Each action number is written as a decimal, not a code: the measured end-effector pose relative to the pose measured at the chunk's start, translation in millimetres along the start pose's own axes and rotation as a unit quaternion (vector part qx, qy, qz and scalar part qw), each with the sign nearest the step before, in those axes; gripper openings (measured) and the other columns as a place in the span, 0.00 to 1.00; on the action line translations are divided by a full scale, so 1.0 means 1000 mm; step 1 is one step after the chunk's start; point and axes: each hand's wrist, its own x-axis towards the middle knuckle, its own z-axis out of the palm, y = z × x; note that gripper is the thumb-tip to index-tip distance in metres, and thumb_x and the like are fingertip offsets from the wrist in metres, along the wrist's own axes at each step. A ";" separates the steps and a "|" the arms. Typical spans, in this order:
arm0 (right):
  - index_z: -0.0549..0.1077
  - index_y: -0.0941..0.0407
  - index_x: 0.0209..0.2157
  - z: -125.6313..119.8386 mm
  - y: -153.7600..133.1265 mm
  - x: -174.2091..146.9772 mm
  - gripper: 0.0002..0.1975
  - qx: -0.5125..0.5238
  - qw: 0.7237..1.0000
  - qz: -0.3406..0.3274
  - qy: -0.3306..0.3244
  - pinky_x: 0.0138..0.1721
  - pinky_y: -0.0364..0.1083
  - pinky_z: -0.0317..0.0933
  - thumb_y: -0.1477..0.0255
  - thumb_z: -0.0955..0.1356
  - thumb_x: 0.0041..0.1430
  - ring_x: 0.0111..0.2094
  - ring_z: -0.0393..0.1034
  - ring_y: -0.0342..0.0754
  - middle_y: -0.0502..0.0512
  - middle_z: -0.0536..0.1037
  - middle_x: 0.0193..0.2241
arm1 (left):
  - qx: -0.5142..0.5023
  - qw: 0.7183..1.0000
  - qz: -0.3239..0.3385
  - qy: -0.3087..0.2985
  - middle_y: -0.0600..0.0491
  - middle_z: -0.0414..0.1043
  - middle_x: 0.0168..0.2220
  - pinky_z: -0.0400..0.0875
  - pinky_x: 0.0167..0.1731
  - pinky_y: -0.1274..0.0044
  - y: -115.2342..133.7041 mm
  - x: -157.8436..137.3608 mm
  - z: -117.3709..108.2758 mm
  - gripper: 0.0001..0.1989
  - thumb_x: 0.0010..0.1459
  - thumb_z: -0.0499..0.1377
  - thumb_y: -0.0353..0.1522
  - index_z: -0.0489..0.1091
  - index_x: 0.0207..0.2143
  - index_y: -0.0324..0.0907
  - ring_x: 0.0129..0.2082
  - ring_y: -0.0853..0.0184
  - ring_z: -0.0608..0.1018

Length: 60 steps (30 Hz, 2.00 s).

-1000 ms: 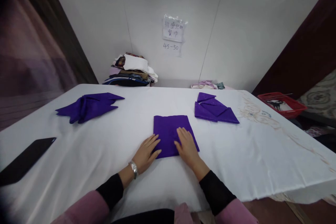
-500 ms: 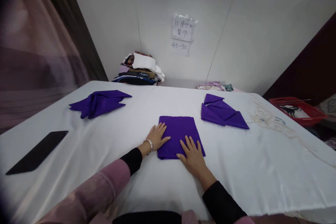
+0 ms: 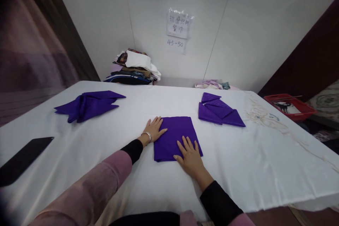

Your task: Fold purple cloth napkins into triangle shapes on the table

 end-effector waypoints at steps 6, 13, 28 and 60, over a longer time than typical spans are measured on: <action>0.51 0.49 0.61 0.001 0.000 -0.001 0.31 -0.021 1.000 0.001 0.003 0.58 0.62 0.34 0.51 0.54 0.61 0.63 0.38 0.57 0.56 0.47 0.63 | -0.003 0.997 0.072 0.038 0.46 0.38 0.65 0.39 0.59 0.58 0.039 -0.044 -0.003 0.33 0.60 0.38 0.50 0.46 0.62 0.41 0.64 0.59 0.42; 0.50 0.49 0.62 0.002 0.002 0.001 0.31 -0.007 1.000 0.002 -0.003 0.59 0.61 0.34 0.51 0.52 0.61 0.63 0.38 0.56 0.55 0.46 0.63 | 0.032 0.991 0.133 0.006 0.47 0.42 0.65 0.37 0.59 0.56 0.052 -0.086 0.021 0.34 0.58 0.39 0.52 0.48 0.61 0.42 0.64 0.56 0.45; 0.48 0.55 0.62 -0.023 0.036 -0.013 0.33 -0.008 0.991 0.130 0.016 0.59 0.61 0.31 0.52 0.52 0.61 0.64 0.33 0.53 0.58 0.43 0.64 | 0.044 0.992 0.116 -0.008 0.48 0.44 0.64 0.36 0.59 0.57 0.053 -0.081 0.019 0.34 0.58 0.40 0.51 0.49 0.61 0.42 0.64 0.56 0.45; 0.50 0.56 0.61 -0.015 0.042 0.141 0.34 0.036 0.998 0.045 0.005 0.59 0.58 0.32 0.50 0.49 0.61 0.63 0.37 0.53 0.58 0.48 0.63 | 0.064 0.997 0.037 -0.006 0.45 0.44 0.64 0.39 0.59 0.57 0.047 -0.003 -0.011 0.35 0.58 0.39 0.50 0.51 0.61 0.37 0.64 0.56 0.45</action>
